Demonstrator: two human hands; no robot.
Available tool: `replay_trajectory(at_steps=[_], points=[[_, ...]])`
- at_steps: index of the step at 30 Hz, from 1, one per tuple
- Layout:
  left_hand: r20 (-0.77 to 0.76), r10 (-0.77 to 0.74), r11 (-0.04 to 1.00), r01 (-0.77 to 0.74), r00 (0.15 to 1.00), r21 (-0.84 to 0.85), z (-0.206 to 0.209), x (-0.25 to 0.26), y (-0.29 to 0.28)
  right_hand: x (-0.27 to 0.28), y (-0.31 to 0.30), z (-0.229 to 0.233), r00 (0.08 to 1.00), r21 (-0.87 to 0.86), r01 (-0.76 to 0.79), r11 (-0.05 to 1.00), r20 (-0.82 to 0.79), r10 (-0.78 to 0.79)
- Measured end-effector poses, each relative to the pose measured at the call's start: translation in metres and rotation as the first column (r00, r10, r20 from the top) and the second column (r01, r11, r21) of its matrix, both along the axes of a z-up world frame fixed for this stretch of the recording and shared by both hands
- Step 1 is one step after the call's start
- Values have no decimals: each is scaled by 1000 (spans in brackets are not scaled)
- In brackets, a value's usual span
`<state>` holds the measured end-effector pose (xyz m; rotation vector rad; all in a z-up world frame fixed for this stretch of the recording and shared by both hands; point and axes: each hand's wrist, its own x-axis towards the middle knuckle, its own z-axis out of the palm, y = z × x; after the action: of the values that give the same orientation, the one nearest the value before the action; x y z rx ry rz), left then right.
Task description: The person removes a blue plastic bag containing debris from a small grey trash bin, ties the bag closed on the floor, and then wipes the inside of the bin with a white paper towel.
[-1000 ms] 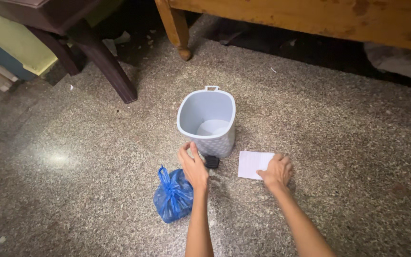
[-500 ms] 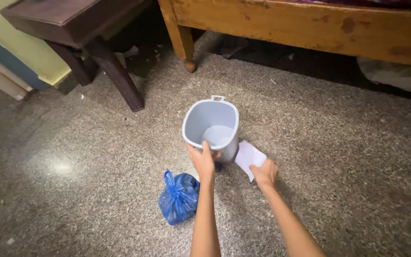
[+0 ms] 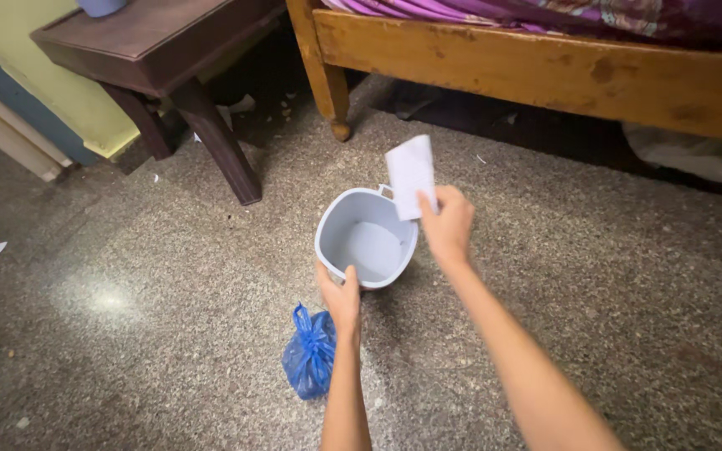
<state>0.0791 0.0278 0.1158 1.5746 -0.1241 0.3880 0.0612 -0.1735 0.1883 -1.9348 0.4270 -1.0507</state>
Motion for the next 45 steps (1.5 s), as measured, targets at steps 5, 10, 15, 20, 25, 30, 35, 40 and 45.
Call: replay_trajectory(at_steps=[5,10,15,20,25,30,35,40,45], points=[[-15,47,983,-44,999,177,-8,11,11,-4,55,-8,947,-326,-316,891,-51,317],[148,-13,921,-46,989,386,-8,11,28,1,66,-69,773,-560,-618,552,-558,300],[86,-5,883,-36,996,467,0,-5,25,-11,55,-124,633,-343,-652,676,-737,236],[120,-6,912,-44,993,407,0,-5,22,2,52,-134,502,-243,-675,696,-843,193],[159,12,902,-79,987,424,-5,3,26,11,66,-127,532,-358,-700,618,-838,117],[148,-75,878,-5,986,478,2,15,34,18,78,-139,455,-318,-713,625,-888,68],[104,-56,880,0,993,475,11,10,30,32,71,-157,444,-272,-700,661,-890,105],[90,-96,862,38,991,505,13,8,31,33,68,-155,333,7,-674,738,-889,313],[70,-113,886,69,991,459,11,15,35,33,71,-128,393,132,-732,668,-719,573]])
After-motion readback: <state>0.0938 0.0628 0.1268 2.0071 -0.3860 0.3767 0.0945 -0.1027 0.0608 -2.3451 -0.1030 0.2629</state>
